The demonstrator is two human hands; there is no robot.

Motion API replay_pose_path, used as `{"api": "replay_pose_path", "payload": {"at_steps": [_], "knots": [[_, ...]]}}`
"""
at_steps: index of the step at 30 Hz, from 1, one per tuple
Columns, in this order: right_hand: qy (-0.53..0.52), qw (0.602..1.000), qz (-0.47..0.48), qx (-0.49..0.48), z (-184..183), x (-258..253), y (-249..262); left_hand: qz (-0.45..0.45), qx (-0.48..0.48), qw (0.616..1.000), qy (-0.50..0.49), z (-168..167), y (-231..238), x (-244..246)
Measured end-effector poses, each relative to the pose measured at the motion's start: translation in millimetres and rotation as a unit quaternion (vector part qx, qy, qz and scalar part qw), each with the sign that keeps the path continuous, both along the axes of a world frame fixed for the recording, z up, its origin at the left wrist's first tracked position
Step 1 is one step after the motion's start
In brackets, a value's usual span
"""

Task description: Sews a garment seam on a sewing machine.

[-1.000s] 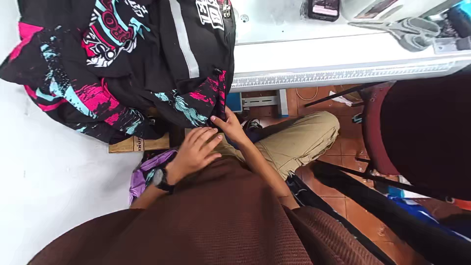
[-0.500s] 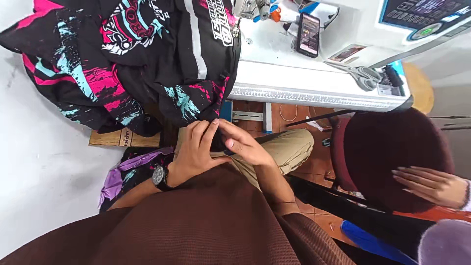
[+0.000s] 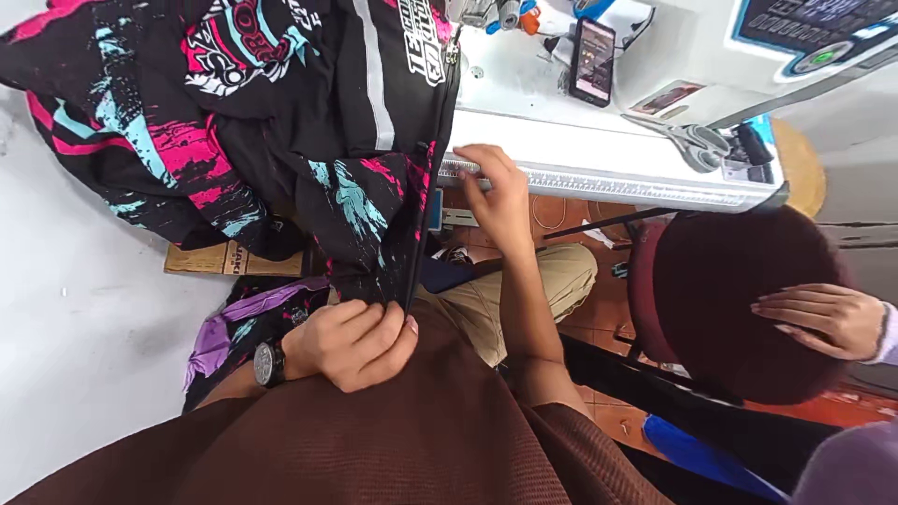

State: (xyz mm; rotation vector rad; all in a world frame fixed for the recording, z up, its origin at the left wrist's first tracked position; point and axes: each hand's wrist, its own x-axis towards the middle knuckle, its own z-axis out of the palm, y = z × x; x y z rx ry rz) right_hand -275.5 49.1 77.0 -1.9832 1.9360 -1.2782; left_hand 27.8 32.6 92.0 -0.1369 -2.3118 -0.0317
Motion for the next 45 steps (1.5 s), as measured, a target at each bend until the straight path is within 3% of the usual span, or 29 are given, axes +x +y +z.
{"api": "replay_pose_path", "payload": {"at_steps": [6, 10, 18, 23, 27, 31, 34, 36, 40, 45], "knots": [[0.159, 0.976, 0.148, -0.032, 13, -35, -59, -0.007, -0.045, 0.999, -0.004, 13, 6, 2], [0.241, 0.955, 0.169, -0.037, 22, -38, -76, -0.020, -0.018, 1.000, -0.002, 12, 4, 0], [0.168, 0.965, 0.080, -0.186, -21, -41, -82, -0.055, 0.111, 0.992, 0.004, 4, -9, 3], [0.154, 0.966, 0.092, -0.185, -32, -29, -78, -0.191, 0.154, 0.965, -0.088, 22, -23, -9], [0.205, 0.957, 0.102, -0.175, -38, -25, -73, -0.295, 0.225, 0.903, -0.218, 43, -63, -39], [0.200, 0.969, 0.062, -0.134, -37, -24, -65, -0.183, 0.278, 0.906, -0.260, 39, -142, -110], [0.180, 0.977, 0.032, -0.106, -36, -31, -62, -0.112, 0.348, 0.903, -0.227, 11, -206, -167], [0.187, 0.978, 0.040, -0.088, -32, -41, -61, -0.054, 0.319, 0.921, -0.219, -9, -235, -191], [0.251, 0.954, 0.081, -0.145, -29, -61, -59, -0.052, 0.118, 0.956, -0.265, -28, -253, -194], [0.311, 0.925, 0.116, -0.184, -26, -65, -65, -0.082, 0.079, 0.953, -0.280, -27, -264, -175]]}}
